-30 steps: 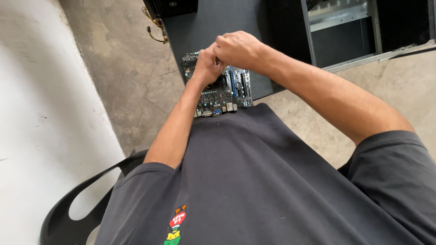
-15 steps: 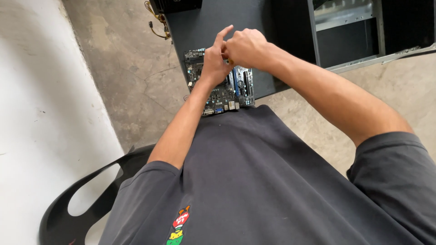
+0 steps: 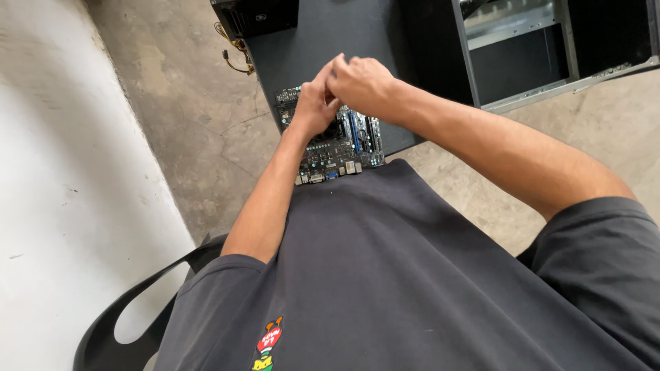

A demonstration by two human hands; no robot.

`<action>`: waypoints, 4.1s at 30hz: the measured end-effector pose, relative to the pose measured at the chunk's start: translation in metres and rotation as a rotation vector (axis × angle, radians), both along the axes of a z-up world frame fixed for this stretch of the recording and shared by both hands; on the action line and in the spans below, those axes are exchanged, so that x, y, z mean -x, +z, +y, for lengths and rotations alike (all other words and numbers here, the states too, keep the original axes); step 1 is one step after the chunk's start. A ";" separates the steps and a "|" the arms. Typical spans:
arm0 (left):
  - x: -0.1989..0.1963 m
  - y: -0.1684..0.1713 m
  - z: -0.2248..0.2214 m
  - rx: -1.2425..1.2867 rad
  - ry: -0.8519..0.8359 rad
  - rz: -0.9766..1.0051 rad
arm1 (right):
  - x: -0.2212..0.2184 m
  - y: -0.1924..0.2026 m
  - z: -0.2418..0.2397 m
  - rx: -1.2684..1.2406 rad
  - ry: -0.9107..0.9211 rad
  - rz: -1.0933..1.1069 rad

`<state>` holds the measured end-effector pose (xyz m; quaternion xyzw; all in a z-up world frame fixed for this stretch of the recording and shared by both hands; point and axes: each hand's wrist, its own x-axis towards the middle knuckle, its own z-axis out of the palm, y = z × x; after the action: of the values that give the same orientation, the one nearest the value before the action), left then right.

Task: Inspecting a computer motherboard with a screwdriver and installing it into a desktop computer case.

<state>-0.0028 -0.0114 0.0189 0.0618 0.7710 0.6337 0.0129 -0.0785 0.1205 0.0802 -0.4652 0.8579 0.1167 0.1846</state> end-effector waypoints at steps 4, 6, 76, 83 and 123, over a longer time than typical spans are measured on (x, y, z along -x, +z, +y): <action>-0.005 -0.010 0.004 0.053 0.034 0.196 | 0.001 -0.015 -0.007 -0.120 0.004 -0.045; -0.003 -0.021 0.003 0.115 0.063 0.139 | -0.004 -0.010 -0.019 -0.170 -0.054 -0.043; -0.036 -0.066 -0.072 0.476 0.146 -0.575 | -0.096 -0.103 0.038 1.078 -1.252 -0.727; -0.056 -0.062 -0.068 0.517 0.147 -0.430 | -0.096 -0.107 0.038 1.084 -1.380 -0.778; -0.011 -0.010 -0.077 0.578 -0.002 -1.110 | -0.095 -0.063 0.016 0.721 -1.398 -0.660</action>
<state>0.0084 -0.0887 0.0088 -0.2819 0.7895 0.3373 0.4283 0.0164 0.1366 0.0171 0.1310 0.8348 -0.4459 0.2953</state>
